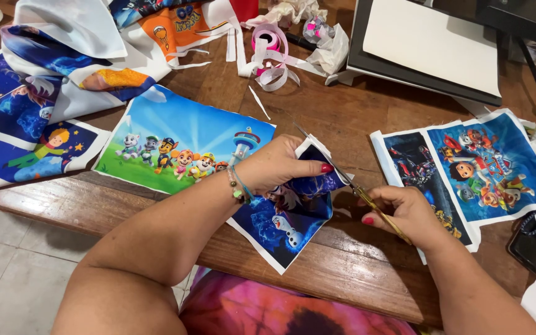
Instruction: Cutting out printed designs from fabric sheets using scissors
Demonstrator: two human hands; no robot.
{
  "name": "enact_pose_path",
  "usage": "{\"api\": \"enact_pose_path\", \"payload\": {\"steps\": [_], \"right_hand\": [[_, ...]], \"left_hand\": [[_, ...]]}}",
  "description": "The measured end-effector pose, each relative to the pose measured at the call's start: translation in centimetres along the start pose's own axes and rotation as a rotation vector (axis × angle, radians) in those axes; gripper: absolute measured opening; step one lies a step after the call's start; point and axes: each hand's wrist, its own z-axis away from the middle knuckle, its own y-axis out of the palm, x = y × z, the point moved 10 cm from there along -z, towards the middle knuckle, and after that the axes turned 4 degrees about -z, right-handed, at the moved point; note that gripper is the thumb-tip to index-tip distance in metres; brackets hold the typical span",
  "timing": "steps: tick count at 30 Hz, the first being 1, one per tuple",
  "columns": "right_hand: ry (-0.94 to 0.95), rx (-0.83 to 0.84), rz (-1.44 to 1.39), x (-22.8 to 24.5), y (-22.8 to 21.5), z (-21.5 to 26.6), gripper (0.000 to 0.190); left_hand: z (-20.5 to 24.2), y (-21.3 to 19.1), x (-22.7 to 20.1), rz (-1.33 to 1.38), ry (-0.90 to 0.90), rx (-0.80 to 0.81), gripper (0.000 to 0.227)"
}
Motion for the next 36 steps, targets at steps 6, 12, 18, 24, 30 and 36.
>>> {"api": "enact_pose_path", "payload": {"steps": [6,12,18,24,30,36], "right_hand": [[0.04,-0.009,-0.019,-1.0,-0.7,-0.1,0.028],[0.061,0.004,-0.056,0.0,-0.5,-0.1,0.028],[0.059,0.023,-0.026,-0.9,-0.1,-0.2,0.033],[0.026,0.001,-0.019,0.9,0.0,-0.5,0.035],[0.015,-0.017,-0.003,2.0,0.1,-0.5,0.032],[0.017,-0.025,0.012,1.2,0.0,-0.2,0.029]], "left_hand": [[-0.7,-1.8,0.5,-0.021,0.079,0.02,0.018],[-0.8,-2.7,-0.7,-0.087,0.227,0.006,0.022],[-0.3,-1.3,-2.1,-0.333,0.324,0.073,0.021],[-0.7,-0.9,-1.2,-0.361,0.304,0.069,0.017],[-0.3,-0.7,-1.5,-0.316,0.297,0.068,0.017],[-0.2,-1.1,-0.9,-0.283,0.266,0.07,0.019]]}}
